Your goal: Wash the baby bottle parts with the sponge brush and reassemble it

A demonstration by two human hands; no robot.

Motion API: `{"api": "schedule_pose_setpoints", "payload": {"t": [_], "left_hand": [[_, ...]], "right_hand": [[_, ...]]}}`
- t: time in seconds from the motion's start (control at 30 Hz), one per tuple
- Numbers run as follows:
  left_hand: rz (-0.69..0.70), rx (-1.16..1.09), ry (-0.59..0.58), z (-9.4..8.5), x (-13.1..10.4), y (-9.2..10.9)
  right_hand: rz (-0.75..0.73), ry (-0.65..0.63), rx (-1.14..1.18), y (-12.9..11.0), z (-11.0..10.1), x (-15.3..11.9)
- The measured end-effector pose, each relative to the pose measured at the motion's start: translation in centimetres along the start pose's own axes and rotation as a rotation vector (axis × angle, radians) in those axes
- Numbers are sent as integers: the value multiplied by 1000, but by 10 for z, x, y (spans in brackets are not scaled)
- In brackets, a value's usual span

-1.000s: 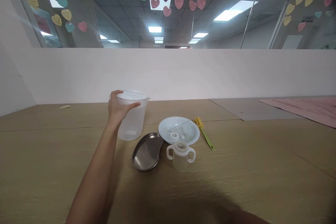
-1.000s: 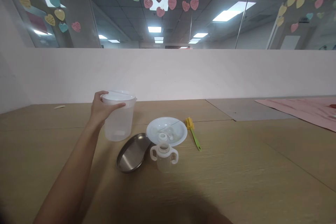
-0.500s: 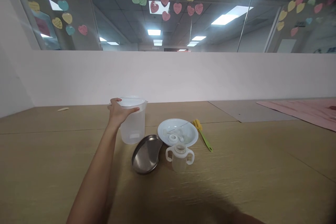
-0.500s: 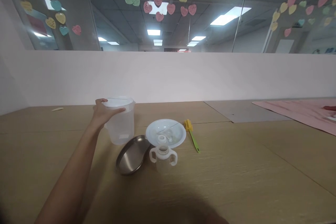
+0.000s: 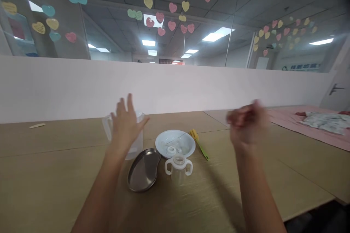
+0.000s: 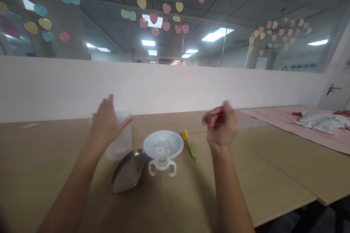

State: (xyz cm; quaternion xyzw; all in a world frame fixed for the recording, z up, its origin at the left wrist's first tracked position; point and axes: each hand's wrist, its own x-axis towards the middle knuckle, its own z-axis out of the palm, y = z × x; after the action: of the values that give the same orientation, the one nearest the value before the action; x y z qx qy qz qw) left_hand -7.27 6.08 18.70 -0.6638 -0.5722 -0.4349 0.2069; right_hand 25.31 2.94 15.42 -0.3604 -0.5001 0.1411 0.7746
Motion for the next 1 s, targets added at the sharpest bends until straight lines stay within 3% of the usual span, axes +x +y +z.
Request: {"api": "schedule_pose_setpoints", "payload": {"t": [0.03, 0.1, 0.13, 0.2, 0.3, 0.47, 0.57, 0.7, 0.87, 1.0], "left_hand": [[96, -28, -40, 8, -3, 12], [196, -90, -231, 31, -12, 28], [216, -104, -378, 46, -19, 32], [259, -123, -674, 75, -33, 35], [292, -69, -803, 110, -54, 32], [308, -46, -826, 128, -68, 29], [294, -60, -831, 128, -68, 28], [246, -115, -802, 126, -67, 30], [111, -255, -657, 132, -65, 34], [-164, -783, -382, 140, -60, 34]], "right_hand": [[52, 7, -59, 13, 8, -1], [183, -32, -212, 49, 22, -8], [217, -54, -264, 69, 25, -14], [297, -127, -585, 106, 25, -26], [280, -198, -938, 143, 18, -36], [269, -413, -1220, 164, 15, -45], [296, -528, -1257, 173, 16, -51], [282, -573, -1233, 185, 12, -53], [192, -466, -1147, 196, 2, -47], [151, -253, -1086, 193, -3, -42]]}}
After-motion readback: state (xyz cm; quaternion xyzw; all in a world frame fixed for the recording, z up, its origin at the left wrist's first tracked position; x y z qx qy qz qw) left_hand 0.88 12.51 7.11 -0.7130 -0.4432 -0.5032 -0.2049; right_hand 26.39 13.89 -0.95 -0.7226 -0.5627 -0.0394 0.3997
